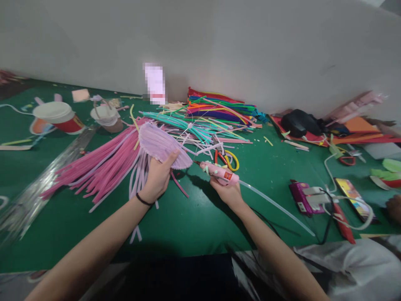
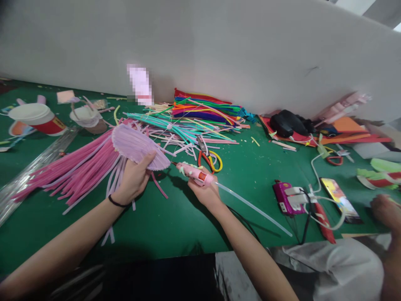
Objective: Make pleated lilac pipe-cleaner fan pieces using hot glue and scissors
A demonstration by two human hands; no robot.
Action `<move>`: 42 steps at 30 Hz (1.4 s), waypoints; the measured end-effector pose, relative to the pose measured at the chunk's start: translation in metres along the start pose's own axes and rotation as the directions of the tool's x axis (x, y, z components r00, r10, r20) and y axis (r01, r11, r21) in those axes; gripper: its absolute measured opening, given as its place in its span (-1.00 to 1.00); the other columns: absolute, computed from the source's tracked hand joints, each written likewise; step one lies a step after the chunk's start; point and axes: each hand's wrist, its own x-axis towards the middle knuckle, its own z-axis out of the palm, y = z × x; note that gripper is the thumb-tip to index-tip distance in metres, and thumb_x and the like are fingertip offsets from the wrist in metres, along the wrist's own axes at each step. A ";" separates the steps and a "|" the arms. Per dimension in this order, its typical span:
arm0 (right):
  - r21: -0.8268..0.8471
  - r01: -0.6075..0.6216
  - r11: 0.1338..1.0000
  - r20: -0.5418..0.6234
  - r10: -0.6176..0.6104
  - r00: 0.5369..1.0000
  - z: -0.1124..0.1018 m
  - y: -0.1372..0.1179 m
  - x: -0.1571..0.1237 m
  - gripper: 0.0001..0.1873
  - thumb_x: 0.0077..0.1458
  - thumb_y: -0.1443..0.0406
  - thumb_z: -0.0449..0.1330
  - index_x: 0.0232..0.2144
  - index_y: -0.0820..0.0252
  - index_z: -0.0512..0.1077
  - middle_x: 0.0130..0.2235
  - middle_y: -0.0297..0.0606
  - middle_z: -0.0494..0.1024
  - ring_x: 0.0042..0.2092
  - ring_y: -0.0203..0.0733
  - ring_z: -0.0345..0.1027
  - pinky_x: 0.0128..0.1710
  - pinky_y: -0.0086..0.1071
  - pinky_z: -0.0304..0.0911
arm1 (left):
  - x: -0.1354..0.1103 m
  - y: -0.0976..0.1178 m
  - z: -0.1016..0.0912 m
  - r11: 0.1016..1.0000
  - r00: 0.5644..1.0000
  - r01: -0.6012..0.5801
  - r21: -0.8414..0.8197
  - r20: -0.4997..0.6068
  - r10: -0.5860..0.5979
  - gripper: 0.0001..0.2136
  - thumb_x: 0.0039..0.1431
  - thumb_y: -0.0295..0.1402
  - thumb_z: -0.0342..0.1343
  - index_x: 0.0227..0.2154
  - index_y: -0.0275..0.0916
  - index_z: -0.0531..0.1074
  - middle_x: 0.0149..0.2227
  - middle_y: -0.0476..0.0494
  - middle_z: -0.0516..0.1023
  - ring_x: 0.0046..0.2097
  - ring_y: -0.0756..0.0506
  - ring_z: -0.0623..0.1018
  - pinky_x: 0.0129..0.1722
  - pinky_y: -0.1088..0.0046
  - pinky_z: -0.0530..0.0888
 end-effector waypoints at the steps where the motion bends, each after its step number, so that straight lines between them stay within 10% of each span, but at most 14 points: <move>1: -0.004 -0.003 1.000 -0.002 0.003 1.000 0.000 -0.001 0.000 -0.87 -0.10 0.20 0.23 -0.46 0.10 0.38 -0.51 -0.42 0.46 -0.46 -0.22 0.34 -0.43 -0.37 0.30 | 0.000 0.000 0.000 1.000 1.000 0.000 0.001 0.002 0.000 -0.63 -0.11 -0.32 0.41 -0.18 -0.26 0.54 -0.08 -0.18 0.61 0.04 -0.20 0.55 0.15 0.19 0.42; 42: -0.012 -0.005 1.000 -0.018 0.004 1.000 -0.002 -0.004 -0.001 -0.87 -0.11 0.21 0.20 -0.47 0.09 0.33 -0.53 -0.43 0.43 -0.50 -0.23 0.29 -0.50 -0.38 0.27 | 0.001 -0.003 -0.001 1.000 1.000 -0.012 0.015 -0.001 0.012 -0.60 -0.10 -0.32 0.41 -0.15 -0.24 0.52 -0.07 -0.18 0.60 0.03 -0.19 0.56 0.14 0.20 0.42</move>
